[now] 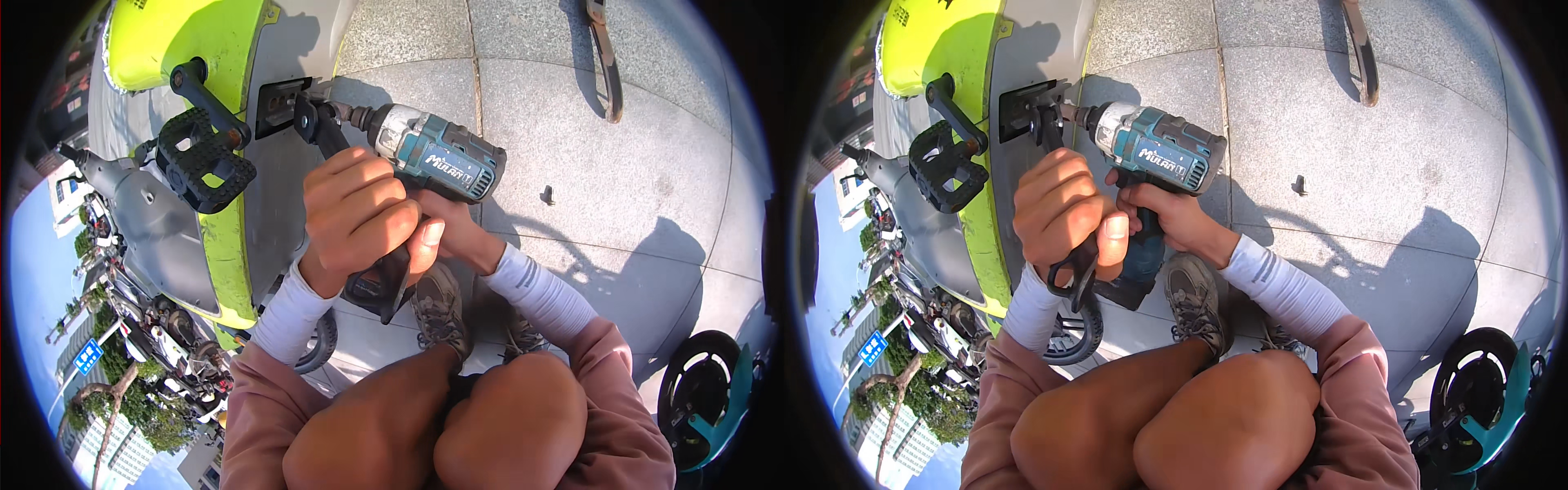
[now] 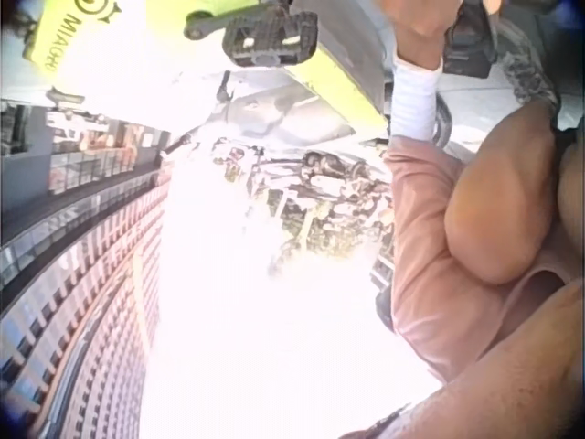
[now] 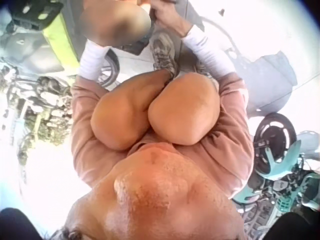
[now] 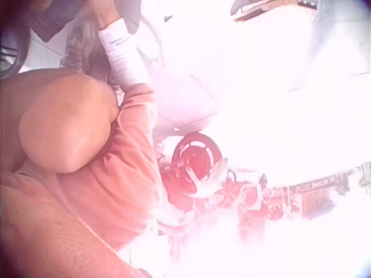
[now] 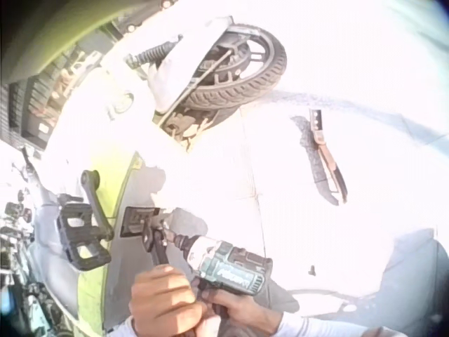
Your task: Using an impact driver to remove and reattach screws and a plastic handle/component on a shared electric bicycle.
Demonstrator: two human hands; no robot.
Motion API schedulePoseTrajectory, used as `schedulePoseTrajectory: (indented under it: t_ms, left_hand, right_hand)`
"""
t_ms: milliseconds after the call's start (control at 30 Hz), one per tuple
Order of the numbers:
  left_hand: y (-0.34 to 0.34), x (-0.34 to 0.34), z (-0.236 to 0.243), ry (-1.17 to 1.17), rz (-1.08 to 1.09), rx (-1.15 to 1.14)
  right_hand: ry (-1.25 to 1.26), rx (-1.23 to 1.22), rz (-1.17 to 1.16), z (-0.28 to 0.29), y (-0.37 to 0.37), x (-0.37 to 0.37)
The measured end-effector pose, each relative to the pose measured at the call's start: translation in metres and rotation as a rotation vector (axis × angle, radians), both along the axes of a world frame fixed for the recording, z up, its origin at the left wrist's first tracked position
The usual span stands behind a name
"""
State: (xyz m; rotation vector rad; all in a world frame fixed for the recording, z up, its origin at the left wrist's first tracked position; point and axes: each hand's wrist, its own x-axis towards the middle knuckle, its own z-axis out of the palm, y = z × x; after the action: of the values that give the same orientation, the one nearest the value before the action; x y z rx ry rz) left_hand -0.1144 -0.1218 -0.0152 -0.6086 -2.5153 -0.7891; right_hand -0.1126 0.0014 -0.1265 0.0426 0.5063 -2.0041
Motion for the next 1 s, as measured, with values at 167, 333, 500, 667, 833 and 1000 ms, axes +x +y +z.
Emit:
schedulePoseTrajectory:
  t_ms: [167,333,500,667,833,1000]
  left_hand:
    - [-0.018,0.0,-0.012,-0.023,0.049,0.013]
    - [-0.025,0.002,-0.007,-0.084,-0.005,-0.016]
    - [-0.03,0.002,0.007,-0.091,-0.044,0.008]
    - [-0.037,-0.001,0.003,-0.034,-0.029,0.021]
    - [-0.042,-0.002,0.008,-0.067,-0.068,0.052]
    - [-0.043,0.0,0.011,-0.09,-0.075,0.051]
  right_hand:
    - [-0.087,-0.027,0.011,-0.012,-0.026,0.004]
    - [0.384,-0.064,-0.129,-0.023,-0.03,0.007]
    - [0.157,-0.089,-0.002,-0.01,-0.031,0.003]
    - [0.038,-0.063,0.081,-0.005,-0.035,-0.003]
    - [0.104,-0.067,0.057,-0.006,-0.038,-0.001]
    - [0.243,-0.057,-0.007,-0.004,-0.038,0.002]
